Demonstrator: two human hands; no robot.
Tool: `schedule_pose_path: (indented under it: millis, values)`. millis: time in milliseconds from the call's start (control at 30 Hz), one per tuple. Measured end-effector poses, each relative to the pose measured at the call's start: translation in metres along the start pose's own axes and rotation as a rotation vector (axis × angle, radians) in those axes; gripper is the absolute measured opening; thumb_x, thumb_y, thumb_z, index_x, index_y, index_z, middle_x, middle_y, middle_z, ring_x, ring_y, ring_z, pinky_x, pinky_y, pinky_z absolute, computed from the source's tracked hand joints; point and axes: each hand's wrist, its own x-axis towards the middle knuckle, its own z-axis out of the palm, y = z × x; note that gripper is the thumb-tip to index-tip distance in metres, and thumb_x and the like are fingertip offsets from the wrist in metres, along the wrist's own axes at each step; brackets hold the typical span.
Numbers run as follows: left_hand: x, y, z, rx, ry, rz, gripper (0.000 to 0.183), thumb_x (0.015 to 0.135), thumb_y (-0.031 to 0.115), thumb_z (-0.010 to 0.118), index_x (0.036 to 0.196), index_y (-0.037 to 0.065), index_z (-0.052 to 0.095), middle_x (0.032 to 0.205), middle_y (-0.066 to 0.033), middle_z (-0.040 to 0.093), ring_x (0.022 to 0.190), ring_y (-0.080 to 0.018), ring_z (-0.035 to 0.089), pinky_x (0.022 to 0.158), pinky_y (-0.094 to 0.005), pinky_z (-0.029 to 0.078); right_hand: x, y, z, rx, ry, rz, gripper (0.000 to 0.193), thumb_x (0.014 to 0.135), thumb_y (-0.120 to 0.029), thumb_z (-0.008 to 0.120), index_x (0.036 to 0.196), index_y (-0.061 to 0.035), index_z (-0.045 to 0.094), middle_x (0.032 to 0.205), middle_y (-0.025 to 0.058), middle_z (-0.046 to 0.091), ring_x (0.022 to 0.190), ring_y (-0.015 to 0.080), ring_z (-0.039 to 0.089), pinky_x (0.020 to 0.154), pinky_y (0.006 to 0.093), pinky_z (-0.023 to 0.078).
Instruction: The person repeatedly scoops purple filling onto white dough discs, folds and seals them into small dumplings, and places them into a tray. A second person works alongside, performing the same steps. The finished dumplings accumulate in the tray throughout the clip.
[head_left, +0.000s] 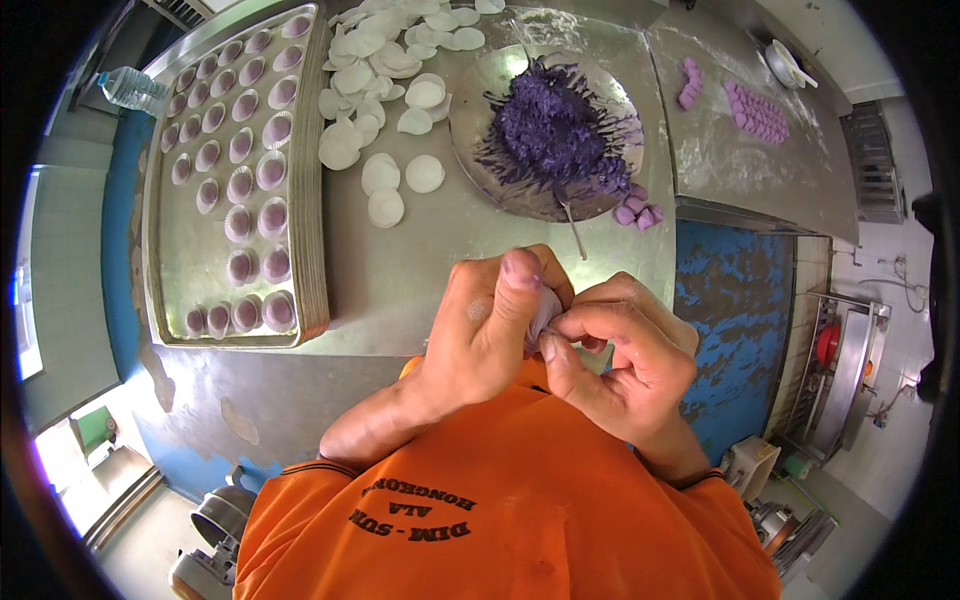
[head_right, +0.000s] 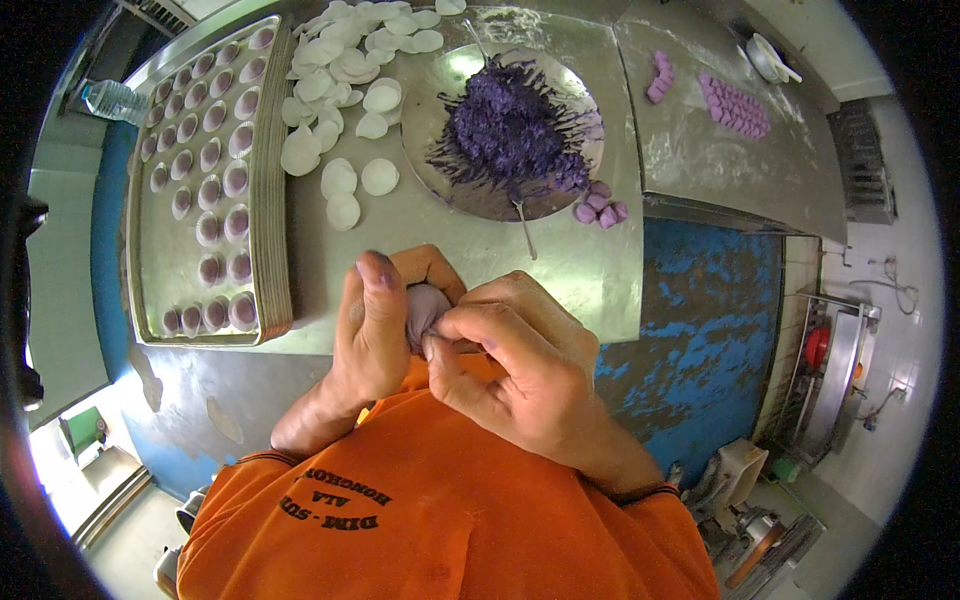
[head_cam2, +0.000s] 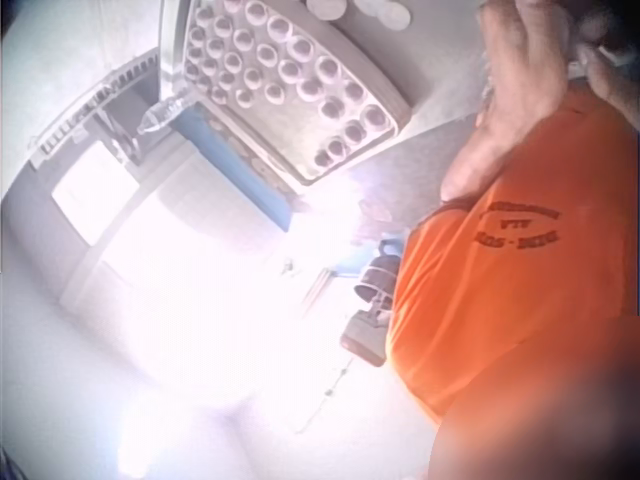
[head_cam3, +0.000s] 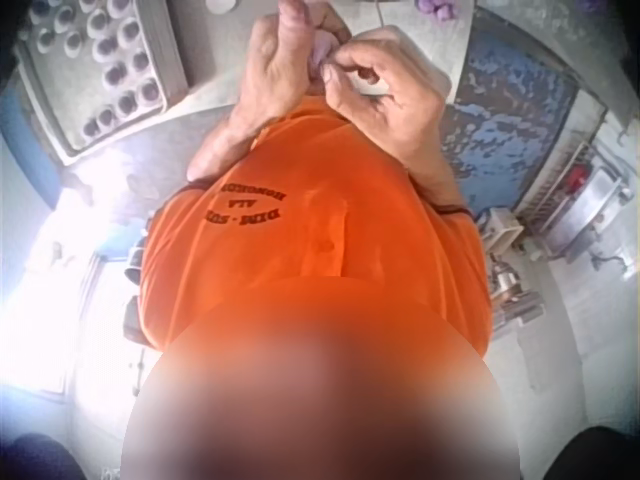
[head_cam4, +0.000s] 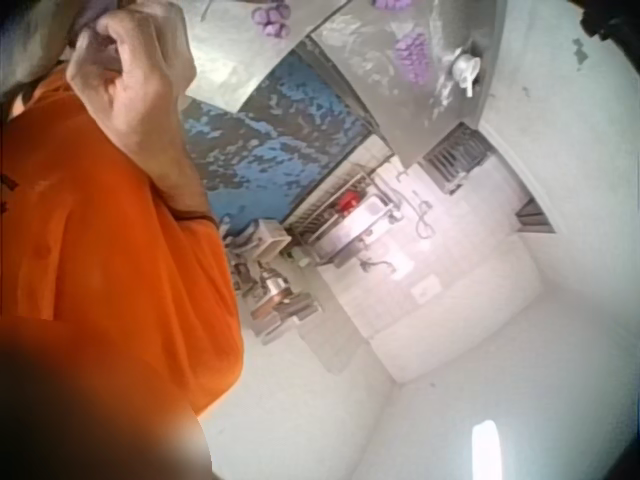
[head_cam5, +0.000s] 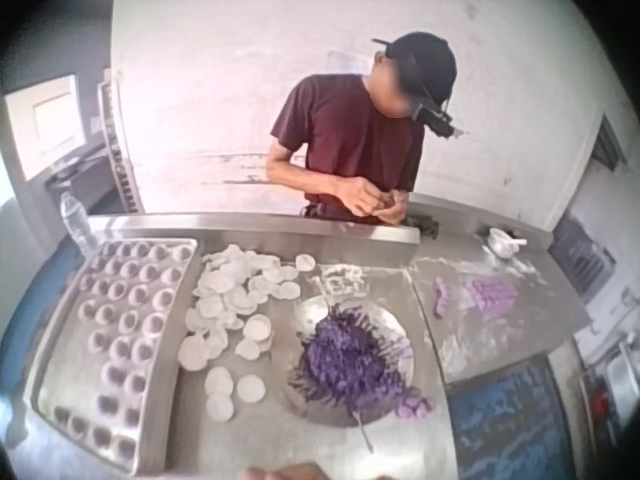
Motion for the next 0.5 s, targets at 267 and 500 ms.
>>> schedule_pose_path:
  millis: [267, 500]
  values:
    - [0.003, -0.002, 0.010, 0.015, 0.135, 0.064, 0.065, 0.110, 0.050, 0.027, 0.089, -0.001, 0.060, 0.068, -0.0023, 0.053, 0.061, -0.0094, 0.046, 0.054, -0.0268, 0.037, 0.001, 0.007, -0.001, 0.108, 0.003, 0.033, 0.029, 0.076, -0.004, 0.087, 0.100, 0.0002, 0.071, 0.092, 0.0113, 0.066, 0.074, 0.0171, 0.063, 0.058, 0.0298, 0.051]
    - [0.001, 0.012, 0.006, -0.106, -0.004, -0.140, 0.074, 0.110, 0.051, 0.027, 0.073, -0.003, 0.060, 0.063, -0.0054, 0.055, 0.059, -0.0131, 0.048, 0.054, -0.0297, 0.039, 0.007, 0.016, -0.007, -0.248, 0.013, -0.454, 0.034, 0.068, -0.004, 0.087, 0.098, -0.0003, 0.072, 0.092, 0.0069, 0.063, 0.075, 0.0212, 0.060, 0.061, 0.0302, 0.050]
